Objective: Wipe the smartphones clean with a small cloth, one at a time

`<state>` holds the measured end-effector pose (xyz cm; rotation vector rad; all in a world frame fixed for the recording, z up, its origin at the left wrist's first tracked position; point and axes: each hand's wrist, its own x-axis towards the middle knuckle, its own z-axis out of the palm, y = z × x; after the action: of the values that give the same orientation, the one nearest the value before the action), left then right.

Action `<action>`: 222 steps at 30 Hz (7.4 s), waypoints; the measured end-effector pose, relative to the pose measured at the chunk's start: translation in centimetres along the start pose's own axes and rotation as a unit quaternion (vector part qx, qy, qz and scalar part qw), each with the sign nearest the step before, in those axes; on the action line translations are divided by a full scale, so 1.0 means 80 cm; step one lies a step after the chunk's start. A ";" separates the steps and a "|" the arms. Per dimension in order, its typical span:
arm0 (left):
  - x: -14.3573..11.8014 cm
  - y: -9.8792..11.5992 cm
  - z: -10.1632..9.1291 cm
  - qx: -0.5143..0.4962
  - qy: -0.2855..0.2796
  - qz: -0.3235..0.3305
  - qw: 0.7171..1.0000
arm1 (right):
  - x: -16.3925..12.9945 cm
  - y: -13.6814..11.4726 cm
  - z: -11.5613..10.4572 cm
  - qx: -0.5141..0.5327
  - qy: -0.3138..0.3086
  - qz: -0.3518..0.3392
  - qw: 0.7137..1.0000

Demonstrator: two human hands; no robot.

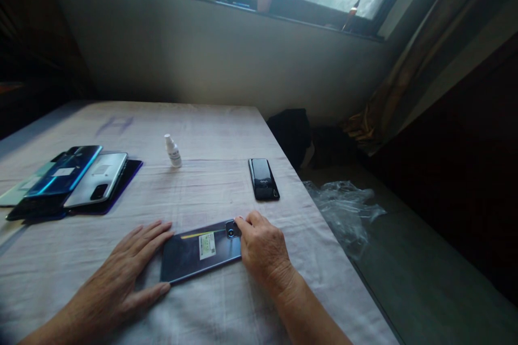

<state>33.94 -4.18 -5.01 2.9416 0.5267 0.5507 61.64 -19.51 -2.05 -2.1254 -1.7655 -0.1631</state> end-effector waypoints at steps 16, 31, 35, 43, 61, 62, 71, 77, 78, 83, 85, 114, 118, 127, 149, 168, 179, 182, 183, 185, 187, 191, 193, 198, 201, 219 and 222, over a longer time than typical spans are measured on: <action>0.002 0.002 -0.003 0.014 0.000 0.006 1.000 | -0.025 0.003 -0.009 0.058 -0.013 0.002 0.998; -0.005 -0.003 0.010 -0.007 -0.018 -0.011 1.000 | -0.011 0.002 -0.012 0.019 -0.041 0.010 0.999; -0.005 -0.005 0.011 -0.011 -0.022 -0.014 1.000 | 0.001 0.005 -0.007 0.012 -0.042 0.009 0.999; -0.002 -0.002 0.008 0.002 0.003 0.001 1.000 | -0.012 0.004 -0.006 0.019 -0.035 0.009 0.999; -0.001 -0.002 0.007 0.008 -0.001 0.010 1.000 | -0.036 -0.015 -0.016 0.015 0.002 -0.037 0.999; -0.001 -0.002 0.007 0.009 -0.003 0.009 1.000 | -0.035 -0.017 -0.016 0.015 0.000 -0.042 0.999; -0.002 -0.001 0.008 0.014 -0.004 0.012 1.000 | -0.029 -0.026 -0.014 -0.001 -0.014 -0.062 0.998; -0.001 0.000 0.007 0.004 -0.012 0.002 1.000 | -0.021 -0.029 -0.013 -0.032 -0.026 -0.078 0.996; -0.002 0.000 0.007 0.000 -0.013 -0.001 1.000 | -0.019 -0.030 -0.012 -0.038 -0.029 -0.079 0.996; -0.004 -0.002 0.010 -0.008 -0.020 -0.007 1.000 | -0.005 -0.032 -0.010 -0.060 -0.056 -0.063 0.995; -0.004 -0.003 0.011 -0.010 -0.018 -0.007 1.000 | 0.002 -0.034 -0.011 -0.064 -0.078 -0.053 0.993; -0.003 -0.003 0.011 -0.016 -0.003 -0.009 1.000 | -0.010 -0.001 -0.005 -0.016 -0.030 0.015 0.999; -0.003 -0.002 0.008 -0.010 -0.001 -0.003 1.000 | -0.022 -0.004 -0.009 0.004 -0.016 0.006 1.000; -0.001 -0.003 0.007 -0.010 -0.009 -0.007 1.000 | -0.017 -0.005 -0.008 0.006 0.016 -0.013 1.000; 0.000 -0.003 0.007 -0.012 -0.023 -0.008 1.000 | -0.006 -0.024 -0.014 -0.046 -0.073 -0.026 0.996; -0.001 -0.004 0.010 -0.008 -0.012 0.002 1.000 | 0.002 -0.027 -0.013 -0.055 -0.089 -0.016 0.994; -0.001 -0.004 0.009 -0.009 -0.011 0.002 1.000 | -0.021 -0.010 -0.012 -0.049 -0.005 -0.019 0.999; 0.000 -0.004 0.009 -0.014 -0.019 -0.006 1.000 | -0.028 -0.015 -0.012 -0.043 0.009 -0.030 0.999; 0.000 -0.004 0.009 -0.015 -0.021 -0.007 1.000 | -0.028 -0.016 -0.012 -0.043 0.009 -0.032 0.999; 0.000 -0.004 0.009 -0.014 -0.021 -0.007 1.000 | -0.024 -0.016 -0.011 -0.045 0.006 -0.035 0.998; 0.000 -0.003 0.009 -0.012 -0.020 -0.006 1.000 | -0.020 -0.016 -0.011 -0.047 0.004 -0.031 0.998; -0.001 -0.003 0.008 -0.010 -0.020 -0.004 1.000 | -0.017 -0.015 -0.010 -0.053 -0.002 -0.030 0.998; 0.000 -0.003 0.007 -0.011 -0.020 -0.005 1.000 | -0.018 -0.016 -0.011 -0.054 -0.015 -0.036 0.998; 0.001 -0.003 0.005 -0.009 -0.016 0.002 1.000 | -0.013 -0.015 -0.013 -0.061 -0.036 -0.016 0.997; 0.000 -0.003 0.006 -0.008 -0.012 0.006 1.000 | -0.010 -0.013 -0.012 -0.070 -0.044 0.001 0.997; 0.000 -0.003 0.009 -0.026 -0.028 -0.017 0.999 | 0.008 -0.022 -0.003 -0.063 -0.039 -0.024 0.997; 0.002 -0.001 0.005 -0.018 -0.037 -0.014 0.999 | 0.003 -0.021 -0.003 -0.055 -0.032 -0.040 0.997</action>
<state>34.17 -4.06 -5.36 2.9023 0.5435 0.4408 60.09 -19.12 -1.38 -2.1585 -1.9217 -0.2190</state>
